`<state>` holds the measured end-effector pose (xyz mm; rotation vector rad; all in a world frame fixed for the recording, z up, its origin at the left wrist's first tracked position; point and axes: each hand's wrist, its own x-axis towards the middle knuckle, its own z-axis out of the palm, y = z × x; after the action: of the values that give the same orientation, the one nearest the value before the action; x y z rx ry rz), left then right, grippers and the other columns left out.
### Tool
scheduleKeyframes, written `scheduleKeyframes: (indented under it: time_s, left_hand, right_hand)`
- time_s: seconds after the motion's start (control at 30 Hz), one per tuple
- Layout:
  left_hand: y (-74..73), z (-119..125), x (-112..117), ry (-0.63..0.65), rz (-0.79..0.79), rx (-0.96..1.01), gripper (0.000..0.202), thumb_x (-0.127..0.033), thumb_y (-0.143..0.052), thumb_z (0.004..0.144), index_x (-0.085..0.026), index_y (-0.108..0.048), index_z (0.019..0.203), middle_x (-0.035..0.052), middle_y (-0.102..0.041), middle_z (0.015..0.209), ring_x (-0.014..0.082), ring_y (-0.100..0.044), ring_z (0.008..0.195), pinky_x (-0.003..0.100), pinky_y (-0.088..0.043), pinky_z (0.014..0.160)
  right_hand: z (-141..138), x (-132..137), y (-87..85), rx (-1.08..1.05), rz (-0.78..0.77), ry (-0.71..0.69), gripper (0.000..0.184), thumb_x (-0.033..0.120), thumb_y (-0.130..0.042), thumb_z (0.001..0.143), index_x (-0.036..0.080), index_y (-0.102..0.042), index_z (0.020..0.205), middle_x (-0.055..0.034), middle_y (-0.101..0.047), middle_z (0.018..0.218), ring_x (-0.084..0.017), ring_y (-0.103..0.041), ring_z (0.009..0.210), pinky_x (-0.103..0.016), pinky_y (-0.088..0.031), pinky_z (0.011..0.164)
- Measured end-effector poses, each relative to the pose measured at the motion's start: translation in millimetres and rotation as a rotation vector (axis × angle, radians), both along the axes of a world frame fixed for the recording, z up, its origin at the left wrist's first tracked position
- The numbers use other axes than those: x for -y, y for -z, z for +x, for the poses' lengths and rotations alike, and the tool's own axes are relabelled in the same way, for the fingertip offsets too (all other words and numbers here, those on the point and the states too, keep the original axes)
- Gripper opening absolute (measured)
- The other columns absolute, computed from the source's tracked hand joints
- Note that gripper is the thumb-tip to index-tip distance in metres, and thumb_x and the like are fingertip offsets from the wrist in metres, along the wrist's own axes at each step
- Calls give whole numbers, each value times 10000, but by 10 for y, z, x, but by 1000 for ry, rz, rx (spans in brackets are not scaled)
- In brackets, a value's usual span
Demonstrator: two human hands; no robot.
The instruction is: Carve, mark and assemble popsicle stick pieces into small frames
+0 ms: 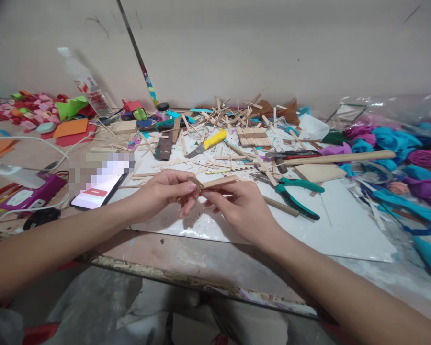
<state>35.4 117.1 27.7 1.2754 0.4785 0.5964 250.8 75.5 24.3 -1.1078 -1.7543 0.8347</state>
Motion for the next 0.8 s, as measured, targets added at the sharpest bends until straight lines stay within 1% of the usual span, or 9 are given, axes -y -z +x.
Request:
scheduleKeyframes:
  time_s: [0.13, 0.23, 0.3, 0.4, 0.43, 0.5, 0.6, 0.7, 0.8]
  left_hand:
    - [-10, 18, 17, -39, 30, -90, 261, -364, -662, 974, -152, -640, 824, 3, -658, 677, 100, -610, 559, 235, -495, 577]
    - [-56, 6, -10, -174, 139, -180, 281, -385, -651, 975, -146, -656, 828, 7, -665, 744, 92, -599, 614, 231, -465, 614]
    - [-117, -37, -75, -302, 265, -231, 273, -388, -631, 987, -144, -685, 876, 12, -675, 813, 97, -595, 678, 239, -467, 669]
    - [-224, -147, -213, -408, 566, -440, 188, -324, -651, 954, -157, -726, 913, 16, -700, 845, 128, -605, 748, 267, -448, 712]
    - [-250, -184, -253, -376, 685, -575, 162, -303, -670, 931, -164, -743, 892, 17, -712, 835, 137, -606, 750, 276, -427, 703]
    - [-262, -237, -304, -215, 842, -812, 145, -302, -706, 892, -181, -771, 847, 18, -728, 806, 147, -604, 726, 291, -387, 671]
    - [-175, -253, -306, -19, 929, -930, 161, -354, -734, 868, -207, -794, 892, 21, -749, 831, 168, -624, 742, 304, -377, 659]
    - [-59, -223, -281, -13, 941, -910, 136, -298, -687, 880, -213, -779, 934, 22, -754, 862, 172, -634, 761, 303, -383, 657]
    - [-39, -192, -277, -51, 852, -861, 121, -223, -646, 879, -199, -765, 888, 20, -747, 827, 158, -632, 727, 290, -394, 642]
  right_hand:
    - [9, -5, 11, 21, 29, 46, 143, 189, -725, 894, 229, -862, 897, -18, -835, 837, -152, -765, 657, -229, -648, 599]
    - [20, -27, -6, -10, 51, 66, 172, 166, -723, 882, 253, -865, 921, -21, -847, 954, -184, -800, 838, -267, -679, 723]
    - [33, -49, -34, -29, 69, 96, 177, 165, -728, 872, 267, -867, 912, -19, -847, 988, -199, -801, 900, -291, -686, 758]
    - [69, -87, -66, -24, 60, 182, 125, 199, -753, 849, 257, -864, 864, -26, -845, 931, -208, -798, 817, -302, -685, 687]
    - [85, -99, -68, -19, 44, 204, 105, 213, -764, 841, 247, -861, 858, -30, -844, 913, -209, -793, 770, -307, -681, 658]
    - [114, -120, -56, -2, 18, 236, 87, 230, -775, 830, 230, -857, 859, -38, -842, 891, -210, -783, 713, -322, -674, 637]
    - [138, -135, -26, 12, 28, 241, 84, 241, -769, 831, 225, -849, 851, -41, -837, 878, -227, -786, 745, -353, -674, 681]
    - [129, -125, -22, 4, 56, 202, 88, 226, -758, 822, 234, -844, 839, -43, -837, 916, -241, -794, 862, -340, -673, 704]
    - [121, -105, -54, 15, 68, 151, 133, 183, -747, 804, 242, -849, 864, -38, -839, 980, -224, -791, 928, -295, -667, 705]
